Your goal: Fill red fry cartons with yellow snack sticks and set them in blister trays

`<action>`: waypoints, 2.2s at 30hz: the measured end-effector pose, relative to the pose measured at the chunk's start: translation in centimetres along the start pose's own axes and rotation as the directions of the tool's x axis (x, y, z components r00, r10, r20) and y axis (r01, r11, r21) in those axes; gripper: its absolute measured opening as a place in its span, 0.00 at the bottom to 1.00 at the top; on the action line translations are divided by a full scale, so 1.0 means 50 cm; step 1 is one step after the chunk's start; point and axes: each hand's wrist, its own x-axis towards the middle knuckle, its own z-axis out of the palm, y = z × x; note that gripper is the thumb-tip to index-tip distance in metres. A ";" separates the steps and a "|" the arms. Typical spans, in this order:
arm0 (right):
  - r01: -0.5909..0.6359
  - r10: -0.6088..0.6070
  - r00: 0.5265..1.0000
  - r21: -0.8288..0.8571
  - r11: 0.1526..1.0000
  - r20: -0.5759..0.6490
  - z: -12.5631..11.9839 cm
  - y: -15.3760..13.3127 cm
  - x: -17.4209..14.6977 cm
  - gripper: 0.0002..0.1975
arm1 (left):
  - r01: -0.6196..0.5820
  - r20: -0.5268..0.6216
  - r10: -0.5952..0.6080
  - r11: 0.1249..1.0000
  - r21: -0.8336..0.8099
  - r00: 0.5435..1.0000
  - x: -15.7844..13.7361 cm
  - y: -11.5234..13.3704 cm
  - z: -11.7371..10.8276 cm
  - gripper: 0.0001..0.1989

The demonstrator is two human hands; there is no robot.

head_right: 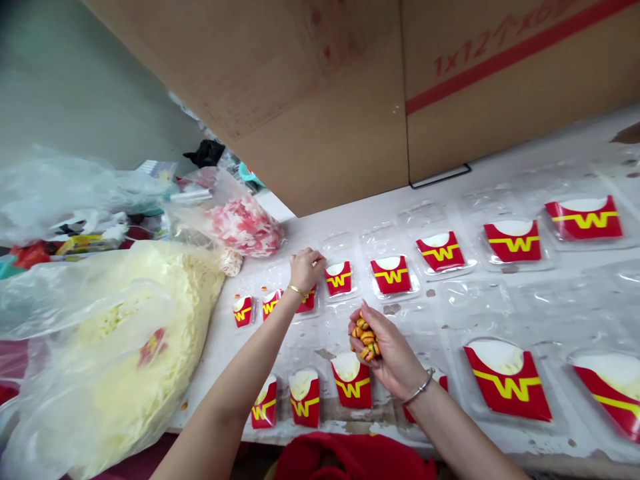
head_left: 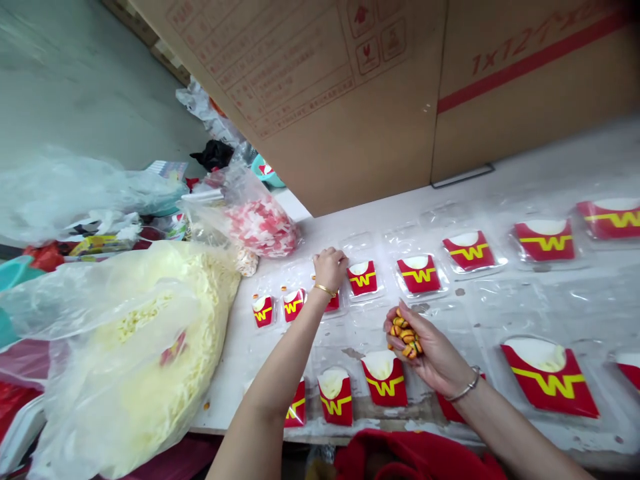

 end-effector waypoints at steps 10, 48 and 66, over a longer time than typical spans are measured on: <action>-0.001 0.003 0.999 -0.045 0.999 0.032 -0.017 -0.003 -0.020 0.23 | -0.216 0.205 0.357 0.840 -0.498 0.911 -0.072 0.093 -0.096 0.15; 0.241 -0.242 0.956 -0.024 0.970 -0.165 -0.080 -0.080 -0.034 0.16 | -0.597 0.124 0.586 0.796 0.096 0.801 -0.044 0.229 -0.003 0.21; 0.289 -0.282 0.933 0.000 0.957 -0.224 -0.102 -0.093 -0.084 0.15 | -0.534 0.235 0.509 0.844 0.052 0.828 -0.042 0.282 0.060 0.18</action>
